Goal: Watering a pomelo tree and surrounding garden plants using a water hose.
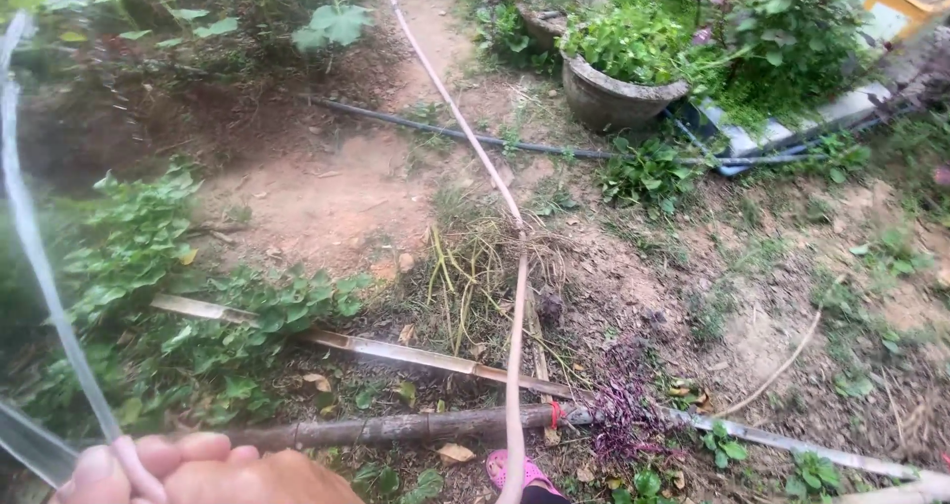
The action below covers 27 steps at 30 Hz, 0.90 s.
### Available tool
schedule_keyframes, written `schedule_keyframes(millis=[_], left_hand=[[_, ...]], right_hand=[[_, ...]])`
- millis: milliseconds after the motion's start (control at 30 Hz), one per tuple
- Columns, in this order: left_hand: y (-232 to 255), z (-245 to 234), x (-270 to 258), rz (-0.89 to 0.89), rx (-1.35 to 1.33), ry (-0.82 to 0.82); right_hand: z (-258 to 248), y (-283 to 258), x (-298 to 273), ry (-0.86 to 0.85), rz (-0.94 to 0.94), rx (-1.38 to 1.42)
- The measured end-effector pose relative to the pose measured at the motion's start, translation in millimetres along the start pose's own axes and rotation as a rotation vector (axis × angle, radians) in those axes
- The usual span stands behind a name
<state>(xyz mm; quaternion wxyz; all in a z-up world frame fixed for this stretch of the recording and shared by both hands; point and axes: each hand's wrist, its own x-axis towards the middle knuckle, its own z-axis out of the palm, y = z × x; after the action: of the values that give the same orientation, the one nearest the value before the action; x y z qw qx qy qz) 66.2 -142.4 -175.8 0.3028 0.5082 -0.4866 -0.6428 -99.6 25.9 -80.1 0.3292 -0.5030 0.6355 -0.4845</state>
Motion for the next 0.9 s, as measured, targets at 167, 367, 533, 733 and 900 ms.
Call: schedule_keyframes(millis=[167,367,533,733,900], left_hand=[[7,39,-68,0.078,-0.090,0.156],[8,19,-115,-0.038,-0.260,0.342],[24,34,-147,-0.083,-0.329,0.534],[104,102,-159,-0.196,-0.292,0.509],[165,170,-154,-0.157,-0.216,0.415]], right_hand=[[2,-28,-3,-0.033,-0.072,-0.030],[12,-36,-8,-0.280,-0.097,0.098],[9,-43,-4,-0.455,-0.106,0.195],[-13,-36,1,-0.501,-0.042,0.306],[-45,-37,17,-0.491,-0.069,0.339]])
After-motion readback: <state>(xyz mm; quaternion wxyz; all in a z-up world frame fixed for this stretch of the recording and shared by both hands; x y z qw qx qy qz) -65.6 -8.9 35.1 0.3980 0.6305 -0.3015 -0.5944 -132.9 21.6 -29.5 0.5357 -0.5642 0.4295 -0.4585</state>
